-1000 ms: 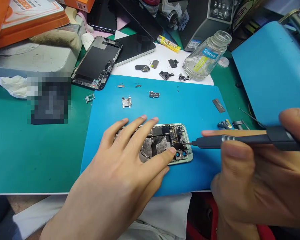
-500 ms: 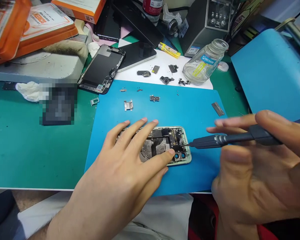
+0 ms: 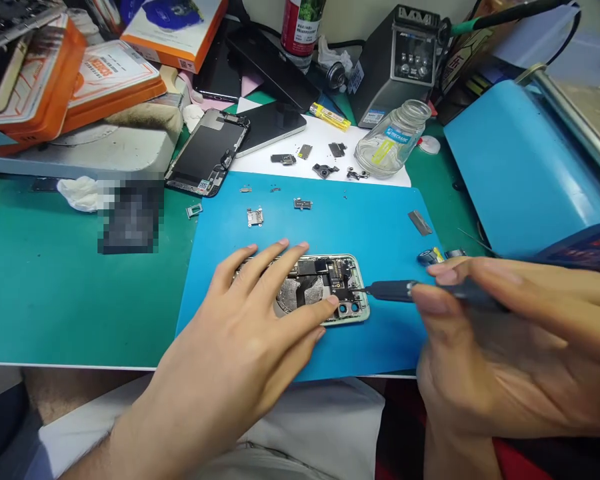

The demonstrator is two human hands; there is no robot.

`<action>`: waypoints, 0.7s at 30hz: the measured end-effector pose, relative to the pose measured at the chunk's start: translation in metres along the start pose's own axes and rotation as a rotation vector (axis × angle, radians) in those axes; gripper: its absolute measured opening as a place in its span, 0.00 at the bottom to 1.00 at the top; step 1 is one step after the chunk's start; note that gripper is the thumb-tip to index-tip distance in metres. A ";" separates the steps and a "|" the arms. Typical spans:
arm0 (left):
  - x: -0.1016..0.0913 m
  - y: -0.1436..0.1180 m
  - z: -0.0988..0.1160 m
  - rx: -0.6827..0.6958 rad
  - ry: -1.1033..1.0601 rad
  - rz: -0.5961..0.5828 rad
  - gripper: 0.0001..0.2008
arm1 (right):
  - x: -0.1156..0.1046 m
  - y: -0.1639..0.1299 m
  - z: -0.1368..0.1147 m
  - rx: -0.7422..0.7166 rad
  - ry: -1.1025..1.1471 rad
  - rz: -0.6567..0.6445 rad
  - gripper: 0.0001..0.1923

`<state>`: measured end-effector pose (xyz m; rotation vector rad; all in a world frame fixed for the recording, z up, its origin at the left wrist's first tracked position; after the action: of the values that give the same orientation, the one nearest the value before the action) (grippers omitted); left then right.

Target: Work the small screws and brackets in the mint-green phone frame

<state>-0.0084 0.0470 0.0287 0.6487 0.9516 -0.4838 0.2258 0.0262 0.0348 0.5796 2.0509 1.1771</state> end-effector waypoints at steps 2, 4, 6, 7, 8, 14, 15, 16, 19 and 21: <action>0.000 0.000 0.000 -0.003 -0.003 -0.001 0.17 | 0.001 0.001 0.001 -0.033 0.032 0.046 0.28; 0.000 0.000 0.000 0.001 -0.005 -0.001 0.17 | 0.003 0.001 0.002 -0.035 0.062 0.049 0.28; 0.000 -0.001 0.000 0.004 -0.006 0.000 0.17 | 0.007 -0.001 0.001 -0.043 0.091 0.045 0.31; 0.001 -0.001 0.000 0.003 -0.007 0.001 0.17 | 0.009 -0.001 0.000 -0.026 0.121 0.038 0.31; 0.001 -0.001 0.000 0.001 -0.007 0.002 0.17 | 0.012 -0.002 -0.002 0.018 0.158 0.028 0.31; 0.001 -0.002 0.000 0.006 0.048 -0.002 0.18 | -0.014 0.013 0.004 0.130 0.125 0.305 0.24; -0.001 -0.002 0.000 0.014 0.068 -0.006 0.18 | -0.027 0.017 0.014 0.157 0.006 0.335 0.23; -0.003 -0.003 0.001 0.021 0.089 -0.012 0.18 | -0.042 0.021 0.026 0.110 -0.148 0.301 0.21; -0.011 -0.006 0.002 0.036 0.152 -0.026 0.19 | -0.076 0.024 0.066 0.050 -0.586 -0.261 0.25; -0.016 -0.008 0.003 0.029 0.182 -0.020 0.22 | -0.085 0.020 0.080 -0.008 -0.616 -0.344 0.21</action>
<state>-0.0199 0.0405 0.0417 0.7192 1.1253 -0.4624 0.3424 0.0247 0.0538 0.4834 1.5347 0.6905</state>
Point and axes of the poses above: each hand's wrist, its own y-axis towards the middle knuckle, its own x-axis out of the palm, z = x × y, the point moved 1 cm from there along y, towards the middle knuckle, and after that the axes turned 3 degrees about -x, right-handed, at the moved point
